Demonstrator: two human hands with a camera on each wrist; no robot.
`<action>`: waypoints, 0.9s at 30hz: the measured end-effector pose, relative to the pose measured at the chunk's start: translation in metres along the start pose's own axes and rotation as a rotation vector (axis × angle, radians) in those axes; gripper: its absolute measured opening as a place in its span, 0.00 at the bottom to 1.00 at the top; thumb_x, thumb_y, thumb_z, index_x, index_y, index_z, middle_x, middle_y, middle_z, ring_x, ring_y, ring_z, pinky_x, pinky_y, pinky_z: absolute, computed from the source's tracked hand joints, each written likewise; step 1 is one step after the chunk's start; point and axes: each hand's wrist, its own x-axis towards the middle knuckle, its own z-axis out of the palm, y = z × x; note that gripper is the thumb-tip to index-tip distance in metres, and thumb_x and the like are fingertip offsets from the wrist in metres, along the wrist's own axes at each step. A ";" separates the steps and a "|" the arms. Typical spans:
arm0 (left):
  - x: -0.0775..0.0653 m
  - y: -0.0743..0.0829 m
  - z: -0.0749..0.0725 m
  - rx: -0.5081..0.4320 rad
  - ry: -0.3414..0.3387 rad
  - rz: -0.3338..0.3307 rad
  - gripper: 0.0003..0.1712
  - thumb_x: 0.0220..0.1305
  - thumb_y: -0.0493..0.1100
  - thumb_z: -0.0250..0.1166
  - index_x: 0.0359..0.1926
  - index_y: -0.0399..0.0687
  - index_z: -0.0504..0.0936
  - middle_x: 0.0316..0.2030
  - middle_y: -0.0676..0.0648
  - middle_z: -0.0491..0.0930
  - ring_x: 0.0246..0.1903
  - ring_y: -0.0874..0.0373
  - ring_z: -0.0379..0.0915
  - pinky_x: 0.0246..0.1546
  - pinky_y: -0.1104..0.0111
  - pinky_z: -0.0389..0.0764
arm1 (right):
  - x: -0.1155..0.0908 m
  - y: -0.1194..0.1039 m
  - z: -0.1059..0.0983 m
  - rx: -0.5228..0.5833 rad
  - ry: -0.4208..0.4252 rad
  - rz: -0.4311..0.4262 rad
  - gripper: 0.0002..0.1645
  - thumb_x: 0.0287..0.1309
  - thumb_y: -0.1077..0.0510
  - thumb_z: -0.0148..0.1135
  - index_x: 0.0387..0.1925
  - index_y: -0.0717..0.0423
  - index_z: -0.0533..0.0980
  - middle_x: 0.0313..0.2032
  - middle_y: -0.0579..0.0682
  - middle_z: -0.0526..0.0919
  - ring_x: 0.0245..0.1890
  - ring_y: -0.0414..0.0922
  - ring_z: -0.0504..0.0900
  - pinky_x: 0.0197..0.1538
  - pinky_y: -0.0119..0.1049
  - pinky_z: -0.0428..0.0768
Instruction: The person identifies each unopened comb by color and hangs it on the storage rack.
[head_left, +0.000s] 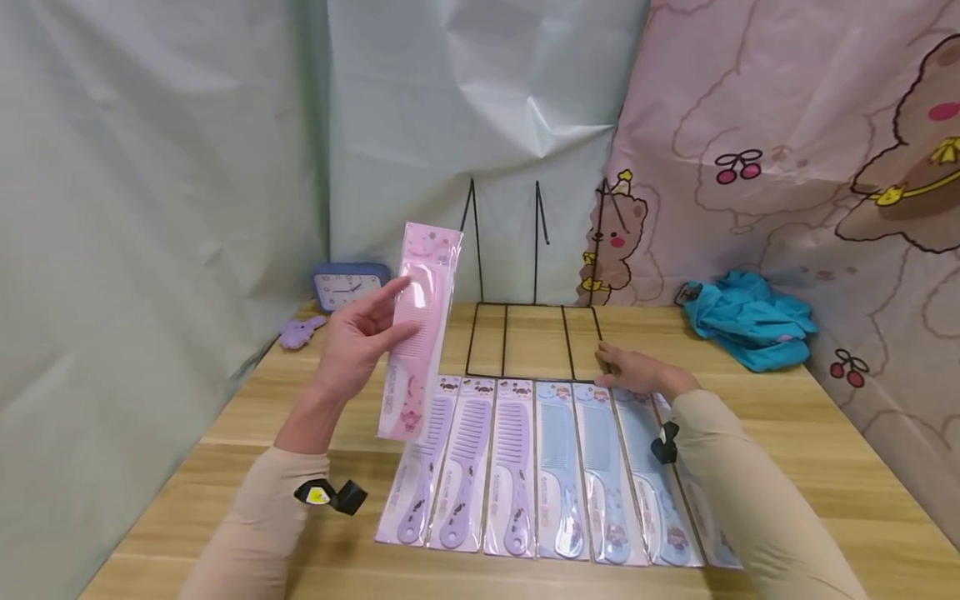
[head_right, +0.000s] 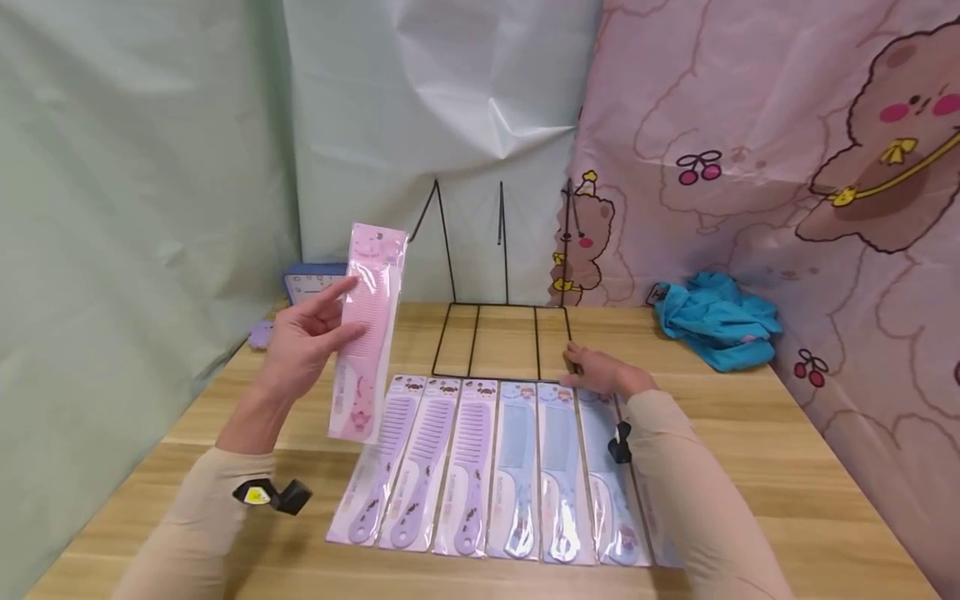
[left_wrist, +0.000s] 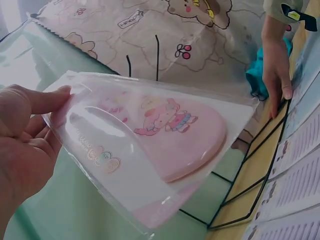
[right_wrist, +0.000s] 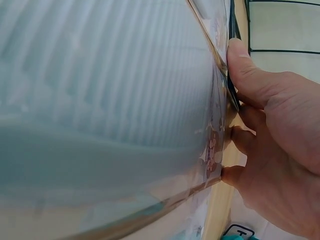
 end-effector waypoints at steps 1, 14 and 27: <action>0.001 -0.001 0.001 -0.008 0.000 -0.010 0.32 0.65 0.29 0.66 0.69 0.50 0.74 0.49 0.43 0.85 0.37 0.55 0.84 0.35 0.68 0.86 | 0.000 -0.001 0.000 -0.003 0.000 -0.003 0.49 0.70 0.43 0.57 0.78 0.63 0.47 0.77 0.65 0.44 0.74 0.66 0.46 0.72 0.62 0.50; 0.016 -0.022 0.019 -0.040 0.050 -0.095 0.33 0.62 0.30 0.69 0.68 0.48 0.75 0.56 0.40 0.81 0.45 0.55 0.84 0.39 0.65 0.86 | -0.003 -0.006 -0.003 -0.022 0.006 0.014 0.47 0.71 0.45 0.57 0.77 0.63 0.49 0.77 0.66 0.44 0.74 0.67 0.49 0.72 0.62 0.52; 0.036 -0.042 0.024 -0.015 0.035 -0.121 0.34 0.68 0.30 0.61 0.73 0.52 0.68 0.65 0.38 0.72 0.52 0.52 0.79 0.44 0.69 0.84 | 0.001 -0.006 -0.002 -0.015 0.001 0.034 0.49 0.70 0.45 0.59 0.78 0.61 0.47 0.76 0.65 0.46 0.73 0.67 0.49 0.72 0.62 0.52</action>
